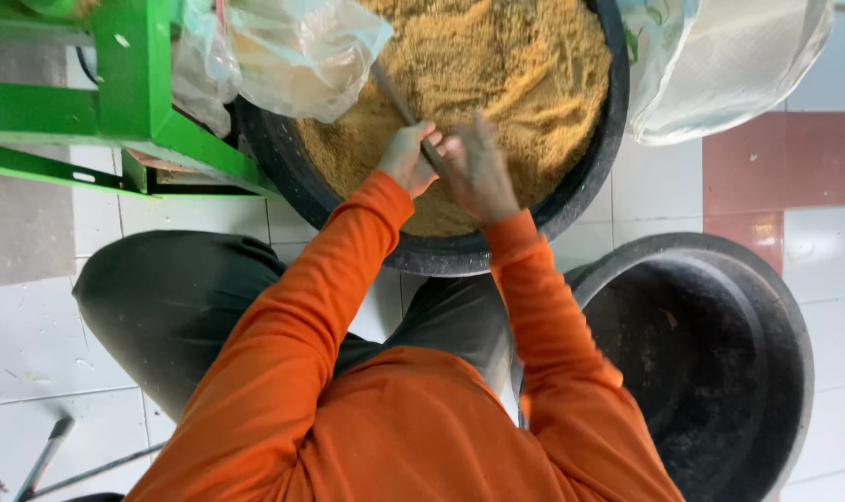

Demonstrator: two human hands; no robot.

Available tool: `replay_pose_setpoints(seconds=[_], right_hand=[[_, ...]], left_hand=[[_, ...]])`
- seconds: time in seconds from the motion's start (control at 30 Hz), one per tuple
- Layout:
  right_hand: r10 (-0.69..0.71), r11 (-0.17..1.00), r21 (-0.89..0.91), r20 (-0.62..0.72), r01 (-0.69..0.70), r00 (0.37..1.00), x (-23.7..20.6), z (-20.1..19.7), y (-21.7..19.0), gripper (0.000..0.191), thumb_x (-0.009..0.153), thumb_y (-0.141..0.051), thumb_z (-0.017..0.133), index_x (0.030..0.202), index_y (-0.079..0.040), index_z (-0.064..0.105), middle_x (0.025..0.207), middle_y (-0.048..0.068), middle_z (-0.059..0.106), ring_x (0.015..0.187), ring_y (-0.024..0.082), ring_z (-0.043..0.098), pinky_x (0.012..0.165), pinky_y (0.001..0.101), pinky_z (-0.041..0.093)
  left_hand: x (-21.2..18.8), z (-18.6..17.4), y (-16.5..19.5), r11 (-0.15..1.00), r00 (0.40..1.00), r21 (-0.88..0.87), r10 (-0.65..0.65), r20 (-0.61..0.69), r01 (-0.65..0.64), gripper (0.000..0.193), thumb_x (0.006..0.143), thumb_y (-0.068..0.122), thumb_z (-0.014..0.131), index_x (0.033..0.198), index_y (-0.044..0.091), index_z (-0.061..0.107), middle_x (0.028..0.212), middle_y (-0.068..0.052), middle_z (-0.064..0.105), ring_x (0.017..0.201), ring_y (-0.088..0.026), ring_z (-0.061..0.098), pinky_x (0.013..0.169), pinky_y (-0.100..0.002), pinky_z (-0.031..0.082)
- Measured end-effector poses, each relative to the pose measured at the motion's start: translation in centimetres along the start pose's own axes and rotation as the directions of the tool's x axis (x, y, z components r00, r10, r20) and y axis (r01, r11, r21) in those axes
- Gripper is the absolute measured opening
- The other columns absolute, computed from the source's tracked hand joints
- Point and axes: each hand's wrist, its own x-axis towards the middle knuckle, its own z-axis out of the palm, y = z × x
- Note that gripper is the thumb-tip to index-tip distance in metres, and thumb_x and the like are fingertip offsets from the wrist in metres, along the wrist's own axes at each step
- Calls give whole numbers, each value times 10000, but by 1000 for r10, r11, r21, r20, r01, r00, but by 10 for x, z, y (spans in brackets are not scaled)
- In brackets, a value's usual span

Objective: The person sits on the floor beside a green grinding machine and scoops crushed peanut material from a large black basin into the machine's green intake tray using a wooden scoop and their hand, pushing the material toward the grinder. They occasionally scoop material by hand into a small bowl and continue feeding the tray.

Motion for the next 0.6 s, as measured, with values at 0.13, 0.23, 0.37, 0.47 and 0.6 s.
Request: replay_pose_setpoints(seconds=[0.13, 0.23, 0.37, 0.47, 0.6], right_hand=[[370, 909, 139, 169, -394, 913, -6, -9, -1, 555, 1161, -464, 316, 1642, -190, 287, 1406, 311, 583, 1145, 486, 589, 1002, 543, 511], [-134, 941, -306, 64, 147, 989, -11, -22, -13, 318, 1181, -388, 362, 1419, -215, 482, 1350, 204, 585, 1116, 418, 657, 958, 517, 554], [7, 994, -111, -29, -10, 1000, -30, -45, -37, 347, 1010, -249, 600, 1333, -133, 652, 1050, 174, 704, 779, 250, 664, 663, 350, 543], [430, 738, 522, 126, -428, 894, -52, -65, -62, 386, 987, -261, 654, 1326, -80, 676, 977, 42, 722, 750, 123, 599, 634, 275, 488], [45, 745, 651, -269, 147, 962, -75, -82, -109, 330, 1010, -288, 630, 1192, -14, 608, 1414, 70, 545, 1068, 142, 667, 918, 270, 557]], left_hand=[[-8, -2, 5, 987, 993, -139, -63, 97, 76, 202, 1029, 228, 525, 1126, 53, 551, 908, -98, 647, 725, -256, 667, 645, -413, 584], [-19, -2, 10, 999, 972, 26, 31, 234, -39, 224, 1061, 322, 616, 943, 153, 529, 741, 29, 510, 617, -162, 567, 502, -383, 492], [-29, 9, 6, 993, 985, 99, -82, 153, 67, 206, 946, 265, 591, 816, 113, 538, 654, -51, 542, 575, -232, 552, 548, -442, 519], [-39, 25, -1, 983, 897, -143, -40, 441, 114, 195, 1027, 276, 592, 920, 113, 597, 741, 14, 577, 610, -142, 521, 598, -391, 500], [-68, 48, -3, 989, 929, 63, -145, 340, 132, 190, 1004, 358, 501, 1009, 179, 566, 873, 17, 592, 774, -181, 578, 669, -483, 475]])
